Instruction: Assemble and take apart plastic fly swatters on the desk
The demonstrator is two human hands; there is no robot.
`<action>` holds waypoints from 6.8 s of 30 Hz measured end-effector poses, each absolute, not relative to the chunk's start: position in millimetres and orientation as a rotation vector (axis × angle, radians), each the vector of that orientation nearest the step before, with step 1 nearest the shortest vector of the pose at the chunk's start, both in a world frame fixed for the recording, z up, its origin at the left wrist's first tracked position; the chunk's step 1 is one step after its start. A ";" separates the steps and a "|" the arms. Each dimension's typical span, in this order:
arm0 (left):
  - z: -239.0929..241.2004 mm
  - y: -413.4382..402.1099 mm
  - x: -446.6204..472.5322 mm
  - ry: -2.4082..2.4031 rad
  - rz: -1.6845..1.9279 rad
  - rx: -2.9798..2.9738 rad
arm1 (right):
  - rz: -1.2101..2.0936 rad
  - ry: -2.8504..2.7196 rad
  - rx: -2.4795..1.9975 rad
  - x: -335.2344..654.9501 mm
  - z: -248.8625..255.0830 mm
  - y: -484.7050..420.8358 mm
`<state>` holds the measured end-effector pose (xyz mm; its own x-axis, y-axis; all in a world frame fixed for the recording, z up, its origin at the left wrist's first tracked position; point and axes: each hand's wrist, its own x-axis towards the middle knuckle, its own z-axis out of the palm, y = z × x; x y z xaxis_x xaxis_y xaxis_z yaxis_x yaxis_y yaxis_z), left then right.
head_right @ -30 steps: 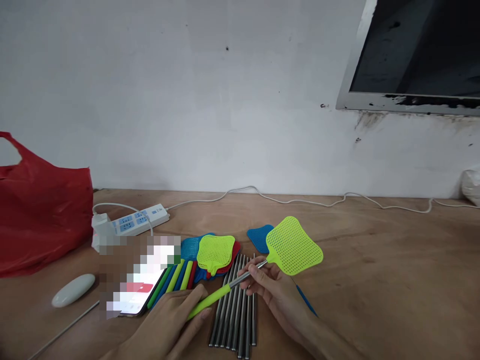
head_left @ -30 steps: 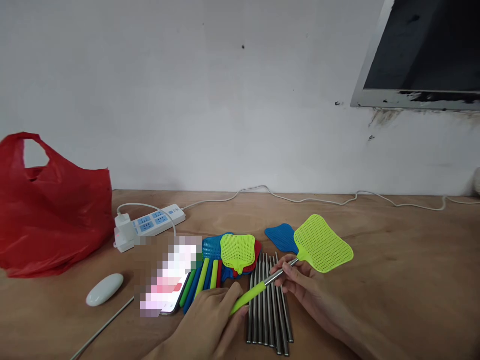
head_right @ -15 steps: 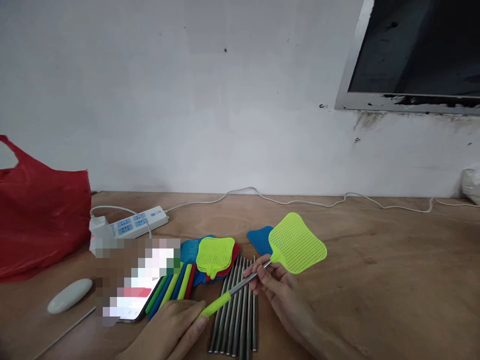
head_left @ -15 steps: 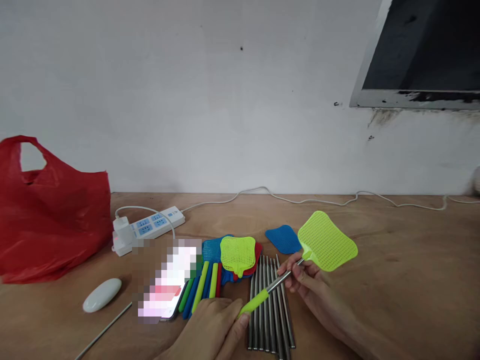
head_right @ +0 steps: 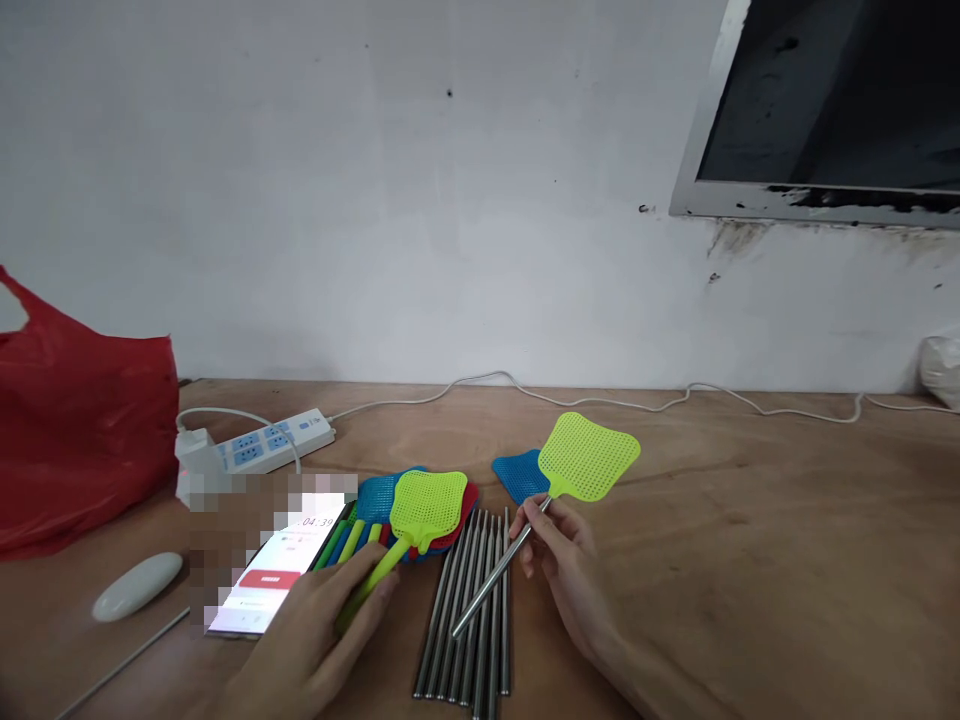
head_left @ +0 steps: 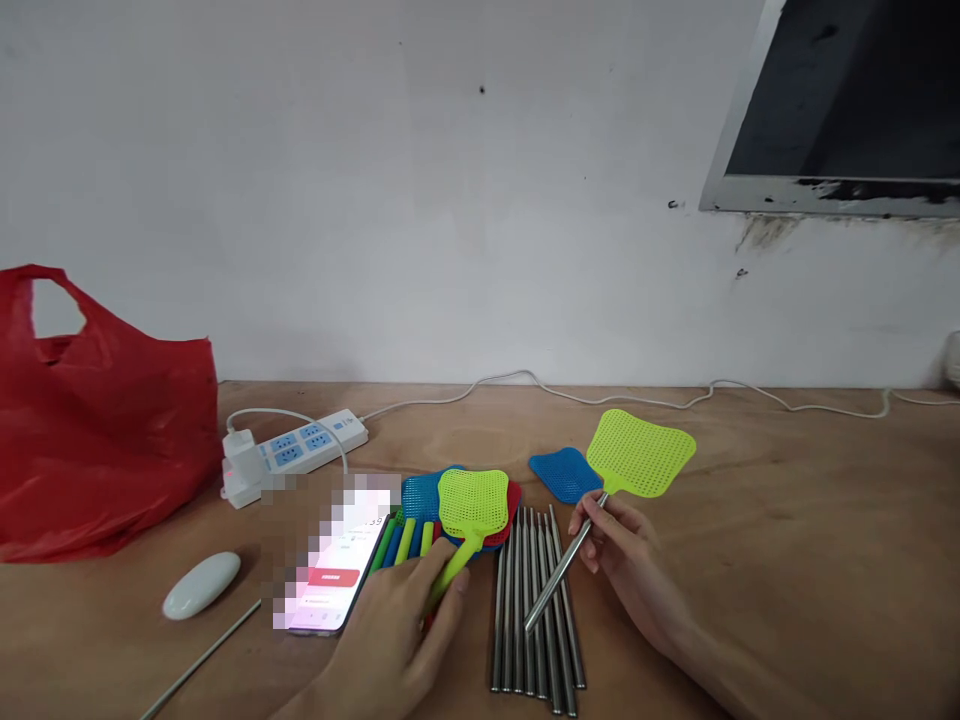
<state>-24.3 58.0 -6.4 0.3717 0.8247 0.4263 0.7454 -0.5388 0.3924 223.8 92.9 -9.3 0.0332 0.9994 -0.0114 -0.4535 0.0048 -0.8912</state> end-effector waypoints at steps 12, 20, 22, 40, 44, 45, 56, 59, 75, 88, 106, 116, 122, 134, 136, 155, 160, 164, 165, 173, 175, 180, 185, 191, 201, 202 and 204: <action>20.8 78.9 -36.5 2.282 0.044 2.460 | 1.401 -0.895 -0.957 226.9 -11.2 91.6; 19.3 79.5 -36.9 2.274 -0.031 2.405 | 1.411 -0.906 -0.966 226.5 -13.8 91.6; 18.2 80.1 -37.2 2.242 -0.006 2.431 | 1.416 -0.900 -0.970 225.8 -12.9 91.8; 1.9 63.1 -24.5 1.436 0.448 2.654 | 1.590 -1.083 -0.992 235.4 -9.4 95.2; 2.1 64.7 -25.5 1.450 0.540 2.611 | 1.500 -1.195 -1.033 236.3 -11.5 96.6; 2.3 65.3 -25.8 1.454 0.585 2.597 | 1.491 -1.235 -1.041 236.2 -12.2 96.5; 9.2 63.7 -28.0 1.456 1.130 2.082 | 1.841 -1.520 -0.905 238.6 -8.2 84.3; 6.9 63.6 -26.5 1.415 1.072 1.966 | 1.867 -1.578 -0.917 238.4 -5.8 79.8; -0.3 67.3 -22.1 1.153 1.085 1.514 | 1.657 -1.771 -1.049 233.5 -15.2 72.8; 5.2 68.9 -18.8 1.204 1.318 1.242 | 1.698 -1.572 -1.105 226.4 -0.6 72.3; -1.4 71.1 -22.2 1.101 1.018 1.459 | 1.728 -1.266 -1.039 236.3 -12.1 89.5; 0.6 68.9 -23.2 1.162 0.965 1.637 | 1.563 -1.181 -1.158 236.4 -10.6 91.4; 1.2 67.7 -26.5 1.238 1.051 2.367 | 1.570 -1.226 -1.106 230.7 -14.2 91.5; -11.0 73.9 -29.0 1.332 0.638 2.850 | 1.684 -1.256 -1.058 219.1 -2.6 93.2; -10.5 73.7 -29.1 1.366 0.610 2.847 | 1.678 -1.214 -1.091 220.3 -3.7 95.0; -0.6 71.3 -28.5 1.345 0.748 2.703 | 1.614 -0.803 -0.994 235.0 2.3 95.1; 7.8 66.2 -25.4 1.227 0.773 2.563 | 1.629 -0.812 -0.938 231.1 0.8 94.0; 12.4 63.1 -22.0 1.151 0.729 2.515 | 1.656 -0.878 -0.904 225.2 2.2 87.9; 12.6 62.7 -21.4 1.136 0.714 2.517 | 1.659 -0.892 -0.895 223.8 3.1 86.0; 2.6 63.8 -20.0 1.133 0.697 2.515 | 1.702 -0.946 -0.805 219.5 3.3 78.9; 2.1 63.7 -19.9 1.146 0.702 2.506 | 1.685 -0.961 -0.795 219.3 3.4 79.0; 4.9 61.7 -20.4 1.158 0.732 2.503 | 1.486 -1.007 -0.917 219.8 0.6 81.7; 5.8 59.7 -22.0 1.174 0.760 2.503 | 1.426 -1.099 -0.995 223.5 -4.9 86.0; 3.4 58.5 -22.3 1.171 0.673 2.449 | 1.435 -1.180 -1.006 225.5 0.2 85.5; 2.4 58.1 -19.9 1.176 0.544 2.502 | 1.274 -1.461 -1.010 228.7 -13.4 84.3; 4.7 57.9 -19.5 1.183 0.536 2.512 | 1.228 -1.528 -1.023 230.1 -13.1 84.7; 10.4 57.9 -20.1 1.193 0.495 2.553 | 1.092 -1.714 -1.042 233.0 -8.5 85.4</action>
